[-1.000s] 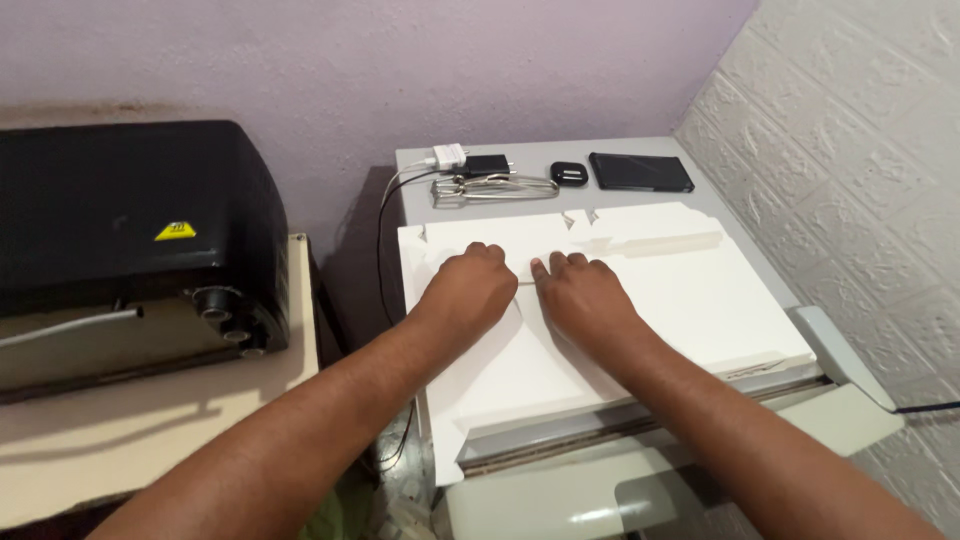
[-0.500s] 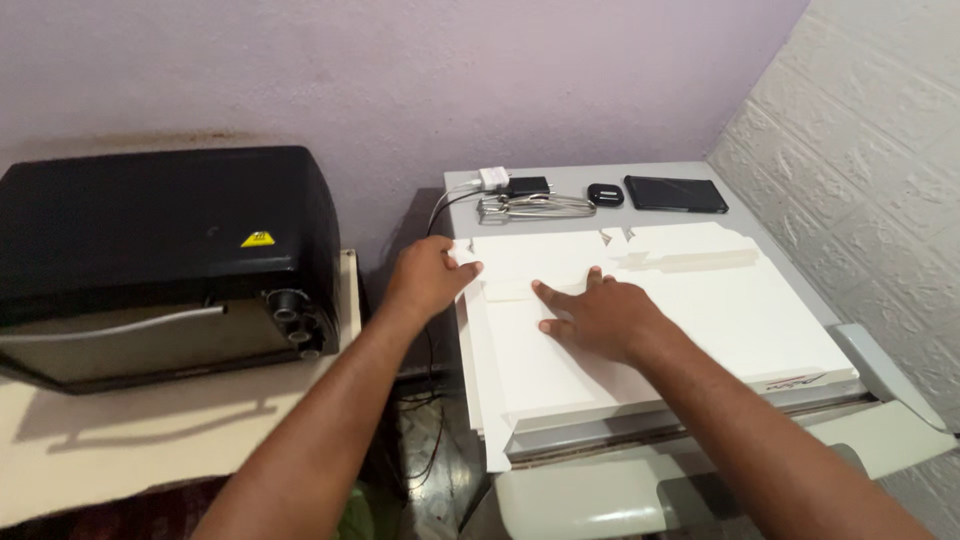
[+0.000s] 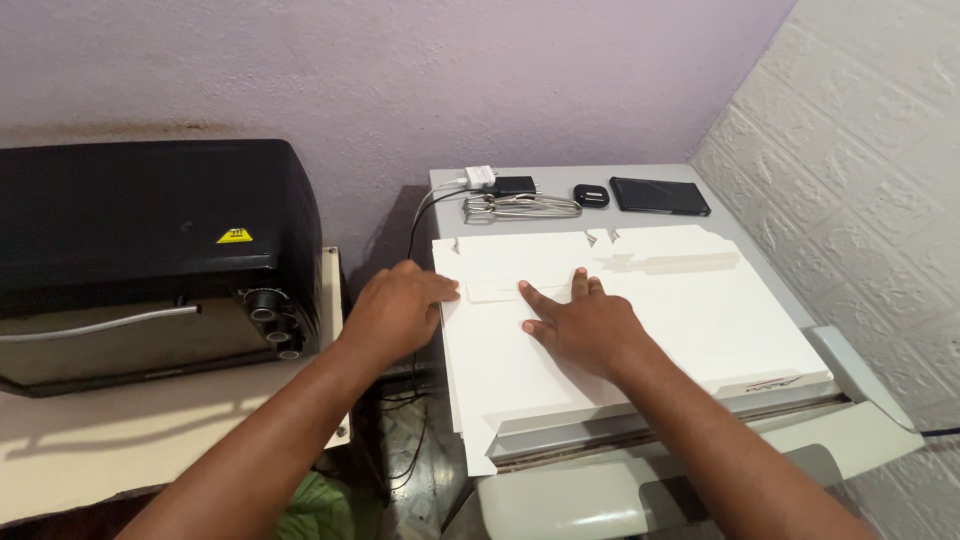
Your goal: The person assembles flat-packed pizza boxes by folding the cardboard into shape and securing the flaps with tape. They repeat this process for several boxes, stacking the finished units on a nearby shelf.
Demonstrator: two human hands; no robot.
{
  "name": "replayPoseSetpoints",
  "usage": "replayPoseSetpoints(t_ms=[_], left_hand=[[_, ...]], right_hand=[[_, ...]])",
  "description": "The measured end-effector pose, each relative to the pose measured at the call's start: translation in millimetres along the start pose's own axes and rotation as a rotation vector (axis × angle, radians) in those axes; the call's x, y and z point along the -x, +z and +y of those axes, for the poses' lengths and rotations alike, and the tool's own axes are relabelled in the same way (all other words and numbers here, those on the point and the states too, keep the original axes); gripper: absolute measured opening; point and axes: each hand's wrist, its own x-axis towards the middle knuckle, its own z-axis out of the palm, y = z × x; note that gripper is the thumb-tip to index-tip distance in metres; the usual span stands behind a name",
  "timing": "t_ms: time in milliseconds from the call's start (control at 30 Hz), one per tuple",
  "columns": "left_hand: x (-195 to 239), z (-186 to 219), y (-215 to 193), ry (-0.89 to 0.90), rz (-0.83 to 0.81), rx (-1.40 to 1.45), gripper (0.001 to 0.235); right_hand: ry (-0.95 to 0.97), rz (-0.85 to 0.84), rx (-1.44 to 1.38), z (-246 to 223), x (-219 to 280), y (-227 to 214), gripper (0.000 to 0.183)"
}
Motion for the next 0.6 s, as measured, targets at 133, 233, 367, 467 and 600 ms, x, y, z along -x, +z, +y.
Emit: replayPoseSetpoints(t_ms=[133, 233, 367, 467, 600], left_hand=[[7.0, 16.9, -5.4, -0.001, -0.099, -0.122, 0.039], [7.9, 23.2, -2.5, -0.056, -0.226, -0.268, 0.035], [14.0, 26.0, -1.3, -0.033, -0.254, -0.304, 0.048], [28.7, 28.7, -1.1, -0.070, -0.213, -0.282, 0.070], [67.6, 41.5, -3.5, 0.001, 0.116, -0.152, 0.071]], right_hand=[[0.008, -0.005, 0.002, -0.7, 0.7, 1.1, 0.064], [0.003, 0.003, -0.021, 1.0, -1.4, 3.6, 0.064], [0.042, 0.056, -0.074, -6.6, 1.7, 2.5, 0.064], [0.047, 0.238, -0.181, -3.6, 22.9, 3.7, 0.062], [-0.318, 0.401, -0.644, 6.9, 75.3, 15.1, 0.044]])
